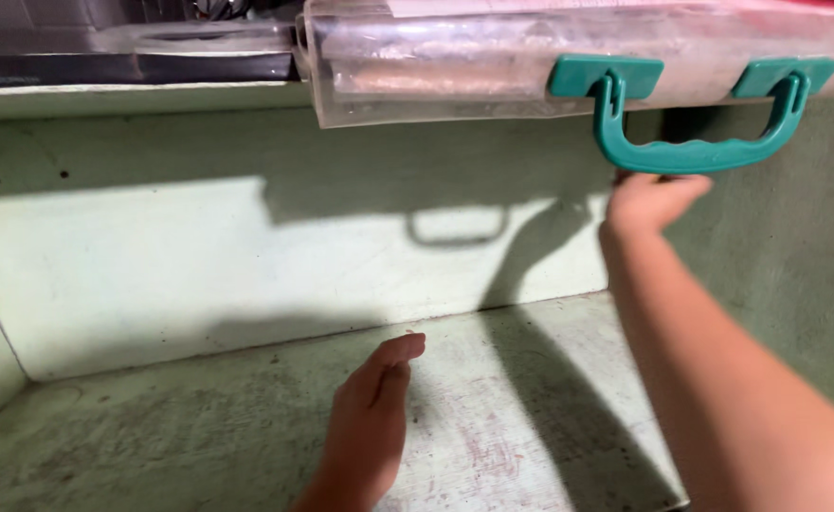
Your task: The person cleans the interior surfaces of a wooden closet using a small handheld brush.
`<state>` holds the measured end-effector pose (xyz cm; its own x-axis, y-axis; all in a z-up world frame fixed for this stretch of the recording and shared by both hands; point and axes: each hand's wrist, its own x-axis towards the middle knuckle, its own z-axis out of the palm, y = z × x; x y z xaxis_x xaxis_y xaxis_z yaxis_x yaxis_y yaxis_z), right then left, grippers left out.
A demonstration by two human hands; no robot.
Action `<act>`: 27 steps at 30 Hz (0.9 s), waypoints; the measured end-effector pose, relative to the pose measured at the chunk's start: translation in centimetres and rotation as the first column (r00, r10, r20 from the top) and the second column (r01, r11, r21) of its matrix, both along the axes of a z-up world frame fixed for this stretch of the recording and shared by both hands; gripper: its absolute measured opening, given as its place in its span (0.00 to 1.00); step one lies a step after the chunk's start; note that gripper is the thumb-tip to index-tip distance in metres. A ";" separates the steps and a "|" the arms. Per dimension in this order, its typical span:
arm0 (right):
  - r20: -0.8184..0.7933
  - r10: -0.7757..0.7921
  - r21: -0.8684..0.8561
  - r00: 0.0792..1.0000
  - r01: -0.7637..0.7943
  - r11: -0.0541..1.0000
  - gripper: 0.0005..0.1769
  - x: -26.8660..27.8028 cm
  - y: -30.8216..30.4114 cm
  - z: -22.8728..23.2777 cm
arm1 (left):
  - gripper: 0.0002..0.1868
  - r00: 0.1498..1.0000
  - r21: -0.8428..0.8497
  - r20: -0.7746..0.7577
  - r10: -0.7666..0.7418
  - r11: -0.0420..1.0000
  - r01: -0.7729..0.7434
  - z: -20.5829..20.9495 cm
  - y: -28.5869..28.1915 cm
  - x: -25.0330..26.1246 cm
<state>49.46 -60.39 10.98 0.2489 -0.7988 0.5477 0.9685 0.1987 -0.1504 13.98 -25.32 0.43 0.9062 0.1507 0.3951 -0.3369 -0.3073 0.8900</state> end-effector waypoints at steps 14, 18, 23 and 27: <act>-0.169 -0.013 -0.863 0.986 -0.142 0.485 0.12 -26.4 32.7 -2.5 | 0.24 0.987 0.029 -0.086 0.133 0.991 -0.131 -0.3 2.5 -1.2; -0.100 -0.072 -0.880 0.992 -0.055 0.472 0.09 -23.5 29.8 -2.5 | 0.26 0.999 0.028 -0.001 0.047 0.998 -0.047 -0.1 2.9 -2.1; -0.039 -0.173 -0.586 0.984 0.118 0.802 0.14 -13.5 17.1 -2.4 | 0.28 0.999 0.024 -0.040 0.030 0.999 -0.029 0.6 2.9 -2.8; -0.164 -0.066 -0.260 0.984 0.021 0.965 0.16 -7.6 3.4 -3.0 | 0.27 0.997 -0.056 -0.076 0.012 0.998 -0.016 0.3 2.4 -2.3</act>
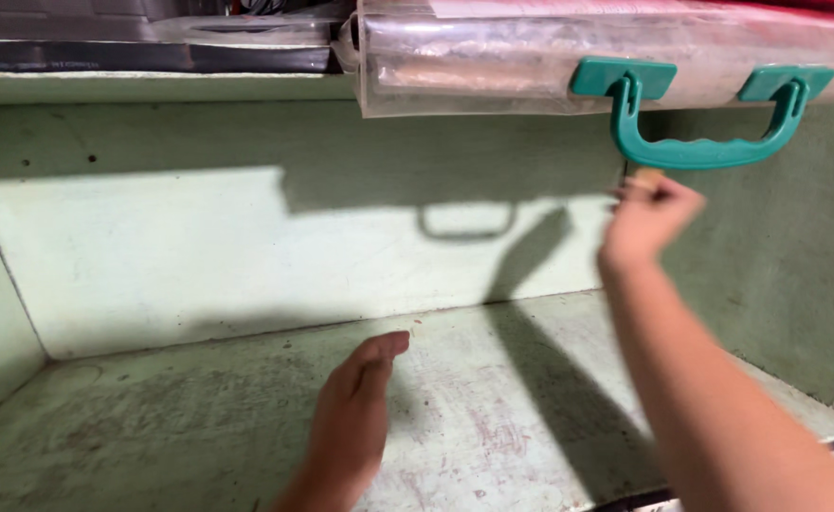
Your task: The person cleans the interior surfaces of a wooden closet using a small handheld brush.
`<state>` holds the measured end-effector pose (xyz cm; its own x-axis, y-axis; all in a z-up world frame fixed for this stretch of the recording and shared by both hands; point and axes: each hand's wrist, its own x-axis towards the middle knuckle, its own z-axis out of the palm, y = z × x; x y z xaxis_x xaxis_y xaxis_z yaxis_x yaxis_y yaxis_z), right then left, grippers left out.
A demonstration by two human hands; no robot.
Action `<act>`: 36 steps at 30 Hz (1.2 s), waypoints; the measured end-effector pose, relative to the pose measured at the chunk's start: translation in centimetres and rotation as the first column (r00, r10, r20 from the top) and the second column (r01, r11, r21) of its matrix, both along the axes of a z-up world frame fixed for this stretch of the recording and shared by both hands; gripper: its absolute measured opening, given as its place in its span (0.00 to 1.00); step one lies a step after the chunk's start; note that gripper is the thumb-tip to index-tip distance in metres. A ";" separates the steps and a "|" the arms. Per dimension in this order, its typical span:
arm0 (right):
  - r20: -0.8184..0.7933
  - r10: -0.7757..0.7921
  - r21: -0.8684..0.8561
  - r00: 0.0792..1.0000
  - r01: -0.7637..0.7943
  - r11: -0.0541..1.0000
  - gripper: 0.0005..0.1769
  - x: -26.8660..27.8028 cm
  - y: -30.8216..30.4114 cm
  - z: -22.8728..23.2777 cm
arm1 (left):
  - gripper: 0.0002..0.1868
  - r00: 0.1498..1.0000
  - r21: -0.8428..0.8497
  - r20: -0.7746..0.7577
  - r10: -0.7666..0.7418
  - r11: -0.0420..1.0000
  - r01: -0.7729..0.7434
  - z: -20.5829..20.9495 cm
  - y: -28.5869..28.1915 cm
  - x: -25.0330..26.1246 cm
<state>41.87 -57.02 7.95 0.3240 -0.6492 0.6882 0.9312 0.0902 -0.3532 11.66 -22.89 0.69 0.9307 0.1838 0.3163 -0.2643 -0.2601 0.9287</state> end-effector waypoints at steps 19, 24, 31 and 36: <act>0.096 0.387 -0.255 0.917 -0.353 0.900 0.13 -10.1 25.7 4.1 | 0.23 0.997 -0.002 0.064 0.052 0.999 -0.052 -0.6 2.6 -1.5; -0.071 0.525 -0.552 0.848 -0.472 0.687 0.10 -16.6 37.4 3.6 | 0.23 0.969 0.018 0.205 0.139 0.989 -0.146 -0.6 6.8 -3.8; -0.259 0.455 -0.746 0.852 -0.476 0.467 0.04 -17.6 42.6 1.8 | 0.22 0.962 0.126 0.103 0.252 0.956 -0.264 -0.3 14.6 -7.7; -0.053 0.293 -0.390 0.955 -0.290 0.874 0.12 -8.9 32.4 -1.4 | 0.23 0.948 0.161 -0.098 0.303 0.945 -0.285 1.3 16.7 -10.1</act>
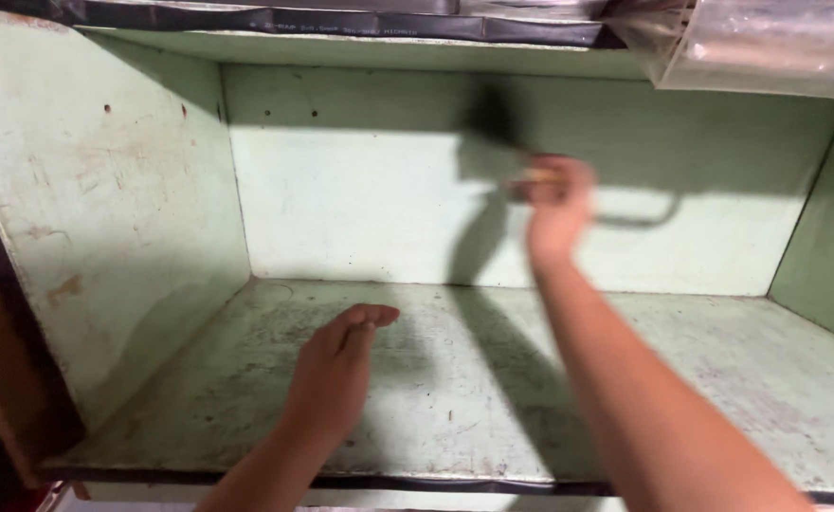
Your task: The person cleans the interior surfaces of a wooden closet using a small handheld brush.
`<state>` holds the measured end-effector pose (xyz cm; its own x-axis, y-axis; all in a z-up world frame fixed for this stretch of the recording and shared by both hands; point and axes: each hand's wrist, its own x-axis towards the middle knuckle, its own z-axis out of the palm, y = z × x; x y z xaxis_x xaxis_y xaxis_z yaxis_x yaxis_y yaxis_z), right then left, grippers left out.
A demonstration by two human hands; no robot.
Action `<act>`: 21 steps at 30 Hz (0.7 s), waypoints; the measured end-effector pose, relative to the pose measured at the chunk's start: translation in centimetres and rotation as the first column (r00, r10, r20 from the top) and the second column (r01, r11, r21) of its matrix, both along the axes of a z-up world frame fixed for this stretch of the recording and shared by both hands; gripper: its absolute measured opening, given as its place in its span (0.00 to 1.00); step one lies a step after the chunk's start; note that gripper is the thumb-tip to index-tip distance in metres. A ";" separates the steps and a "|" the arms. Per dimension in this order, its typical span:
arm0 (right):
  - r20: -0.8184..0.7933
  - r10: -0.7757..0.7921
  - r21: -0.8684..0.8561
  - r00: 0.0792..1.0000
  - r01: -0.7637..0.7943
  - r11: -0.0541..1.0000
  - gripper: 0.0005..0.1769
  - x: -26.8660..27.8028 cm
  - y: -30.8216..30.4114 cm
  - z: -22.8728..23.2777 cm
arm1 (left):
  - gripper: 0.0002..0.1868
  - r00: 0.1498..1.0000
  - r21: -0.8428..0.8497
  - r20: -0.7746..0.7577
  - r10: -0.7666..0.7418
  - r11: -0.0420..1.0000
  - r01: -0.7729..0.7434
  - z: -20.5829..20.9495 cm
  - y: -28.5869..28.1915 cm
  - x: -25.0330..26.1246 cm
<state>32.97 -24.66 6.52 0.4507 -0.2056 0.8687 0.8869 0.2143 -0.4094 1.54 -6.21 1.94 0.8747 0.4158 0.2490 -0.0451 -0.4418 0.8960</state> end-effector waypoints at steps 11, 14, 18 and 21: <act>-0.624 -0.246 0.462 0.742 0.604 0.649 0.19 7.5 -29.1 -4.0 | 0.19 0.914 0.663 0.305 -0.268 0.749 -0.002 -4.6 -1.2 1.2; -0.669 -0.308 0.267 0.676 0.606 0.749 0.20 7.5 -25.5 -2.4 | 0.19 0.896 0.616 0.351 -0.271 0.788 -0.003 -4.6 -1.8 2.0; -0.362 -0.574 0.024 0.735 0.622 0.782 0.13 9.6 -14.6 0.5 | 0.21 0.943 0.437 0.245 -0.223 0.894 0.098 -3.0 -2.0 2.0; 0.177 -0.819 -0.244 0.545 0.831 0.500 0.09 6.4 -3.0 1.5 | 0.24 0.984 0.358 0.108 -0.139 0.929 0.092 -2.1 -2.1 2.3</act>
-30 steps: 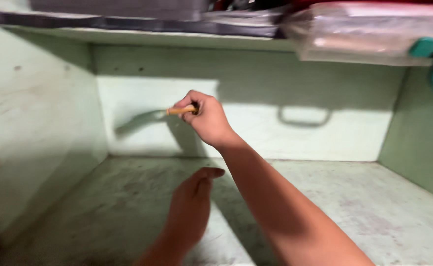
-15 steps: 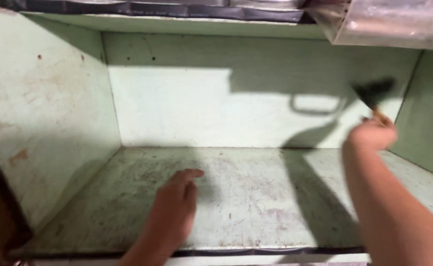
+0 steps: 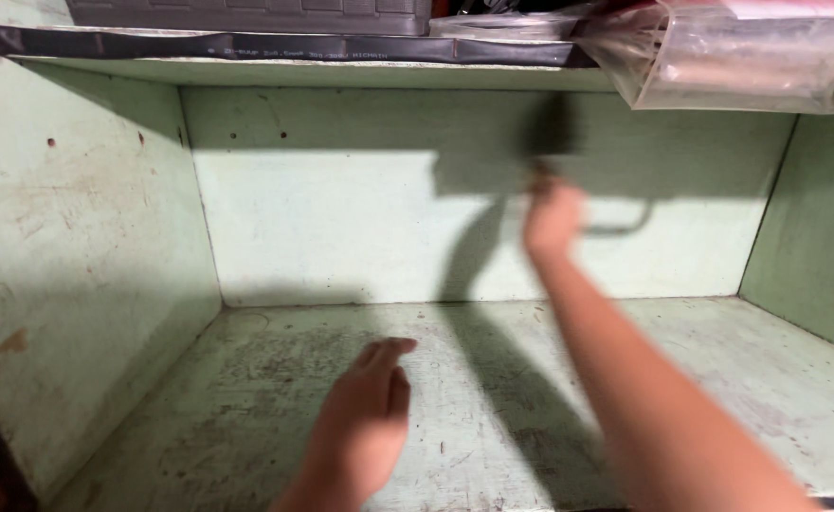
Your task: The person cleans the interior surfaces of a wooden closet using a small handheld brush.
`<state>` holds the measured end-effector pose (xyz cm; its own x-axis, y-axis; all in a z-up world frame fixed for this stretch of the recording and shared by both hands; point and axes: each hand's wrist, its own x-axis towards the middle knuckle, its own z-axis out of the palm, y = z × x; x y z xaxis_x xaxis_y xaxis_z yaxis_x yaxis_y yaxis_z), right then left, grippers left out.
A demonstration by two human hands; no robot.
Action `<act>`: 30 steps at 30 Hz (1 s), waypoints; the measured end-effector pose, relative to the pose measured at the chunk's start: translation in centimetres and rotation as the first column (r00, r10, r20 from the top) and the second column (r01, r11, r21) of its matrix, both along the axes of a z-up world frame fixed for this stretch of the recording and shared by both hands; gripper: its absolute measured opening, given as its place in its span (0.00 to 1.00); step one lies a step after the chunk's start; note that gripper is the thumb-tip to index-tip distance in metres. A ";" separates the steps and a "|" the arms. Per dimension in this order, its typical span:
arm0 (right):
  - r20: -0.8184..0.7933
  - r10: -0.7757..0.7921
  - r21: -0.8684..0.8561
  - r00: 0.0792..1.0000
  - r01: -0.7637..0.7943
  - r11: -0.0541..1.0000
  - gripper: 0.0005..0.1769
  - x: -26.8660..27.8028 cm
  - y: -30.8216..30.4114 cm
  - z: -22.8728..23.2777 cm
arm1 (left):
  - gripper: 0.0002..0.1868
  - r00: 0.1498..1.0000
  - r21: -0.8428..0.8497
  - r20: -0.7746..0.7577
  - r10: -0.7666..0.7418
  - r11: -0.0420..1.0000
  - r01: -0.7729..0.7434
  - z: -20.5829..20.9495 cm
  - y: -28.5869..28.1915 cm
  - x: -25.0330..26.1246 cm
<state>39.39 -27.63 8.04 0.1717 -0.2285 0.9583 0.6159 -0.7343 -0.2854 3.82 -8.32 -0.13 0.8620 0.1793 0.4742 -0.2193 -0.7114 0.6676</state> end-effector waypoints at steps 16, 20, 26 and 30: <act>-0.094 0.277 0.171 0.956 -0.259 0.951 0.12 -9.3 6.1 0.8 | 0.20 0.954 0.258 0.237 0.184 0.935 -0.244 1.5 11.3 2.7; 0.059 0.511 0.836 0.857 -0.322 0.444 0.12 -7.8 -0.9 0.5 | 0.16 0.917 0.187 0.279 0.284 0.921 -0.342 3.1 13.4 3.3; -0.280 0.304 0.442 0.911 -0.160 0.883 0.12 -7.5 8.2 -0.1 | 0.16 0.846 0.068 0.493 0.202 0.961 -0.269 4.2 14.0 5.6; -0.476 0.765 0.266 0.434 -0.758 0.595 0.25 -15.0 21.0 -0.2 | 0.20 0.875 -0.139 0.408 0.260 0.965 -0.222 5.1 14.2 7.6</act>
